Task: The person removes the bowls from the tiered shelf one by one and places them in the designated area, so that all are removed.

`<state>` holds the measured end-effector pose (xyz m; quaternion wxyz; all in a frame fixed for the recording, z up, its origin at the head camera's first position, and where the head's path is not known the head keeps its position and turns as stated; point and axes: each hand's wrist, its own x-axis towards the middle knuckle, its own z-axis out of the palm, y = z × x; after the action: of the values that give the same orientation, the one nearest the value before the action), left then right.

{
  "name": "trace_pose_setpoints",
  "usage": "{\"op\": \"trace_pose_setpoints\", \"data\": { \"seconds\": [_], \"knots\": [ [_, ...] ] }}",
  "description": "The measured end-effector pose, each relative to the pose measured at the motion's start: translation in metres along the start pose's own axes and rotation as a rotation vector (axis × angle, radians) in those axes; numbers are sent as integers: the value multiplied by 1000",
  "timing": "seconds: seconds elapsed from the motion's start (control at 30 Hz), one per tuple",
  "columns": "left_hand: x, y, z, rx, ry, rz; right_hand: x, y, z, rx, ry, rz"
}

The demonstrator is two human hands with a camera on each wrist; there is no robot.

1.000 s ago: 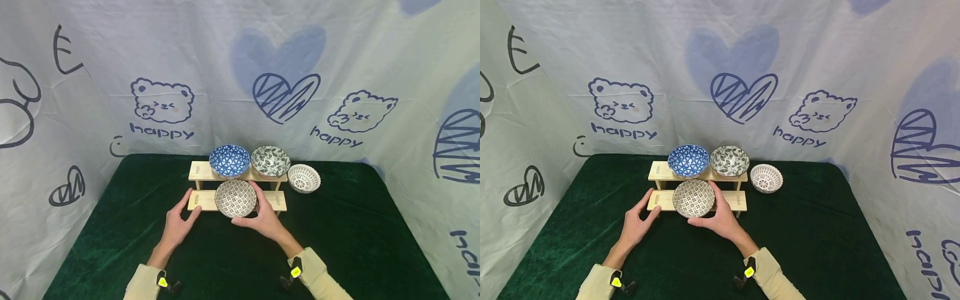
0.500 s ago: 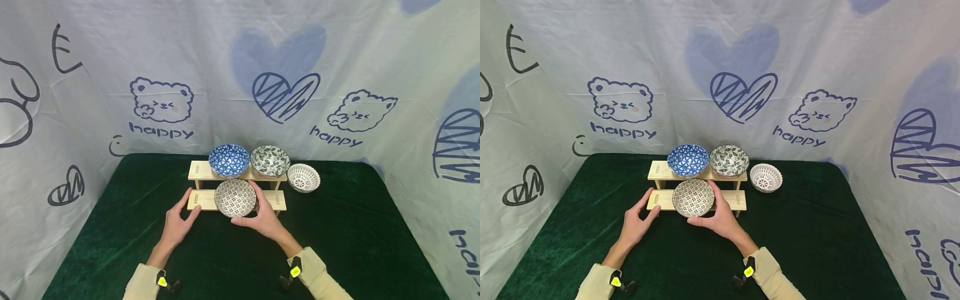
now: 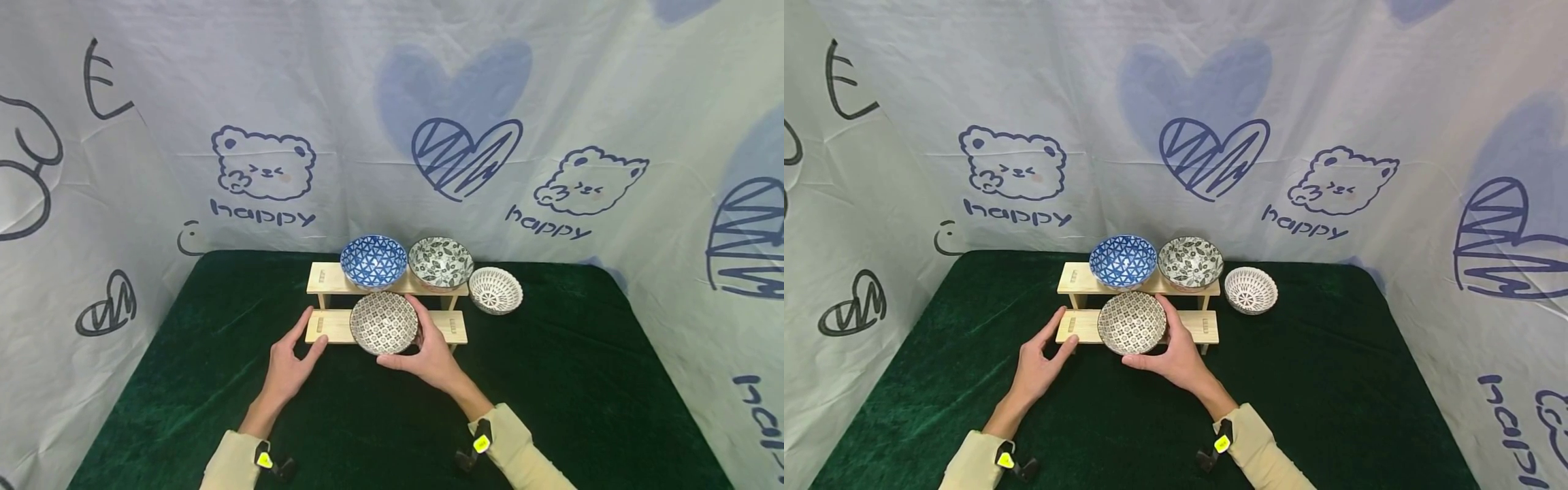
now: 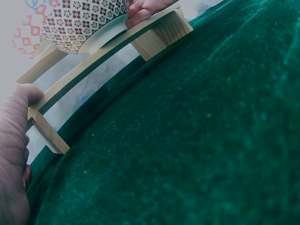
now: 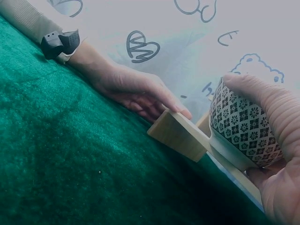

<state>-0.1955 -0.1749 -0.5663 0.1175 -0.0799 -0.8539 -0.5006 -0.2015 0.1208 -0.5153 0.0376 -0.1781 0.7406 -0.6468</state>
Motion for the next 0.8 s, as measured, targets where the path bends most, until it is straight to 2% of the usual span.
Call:
{"op": "trace_pose_setpoints", "data": {
  "seconds": [0.8],
  "knots": [
    [1, -1, 0, 4, -11, -1, 0, 0, 0, -2, 0, 4]
  ]
}}
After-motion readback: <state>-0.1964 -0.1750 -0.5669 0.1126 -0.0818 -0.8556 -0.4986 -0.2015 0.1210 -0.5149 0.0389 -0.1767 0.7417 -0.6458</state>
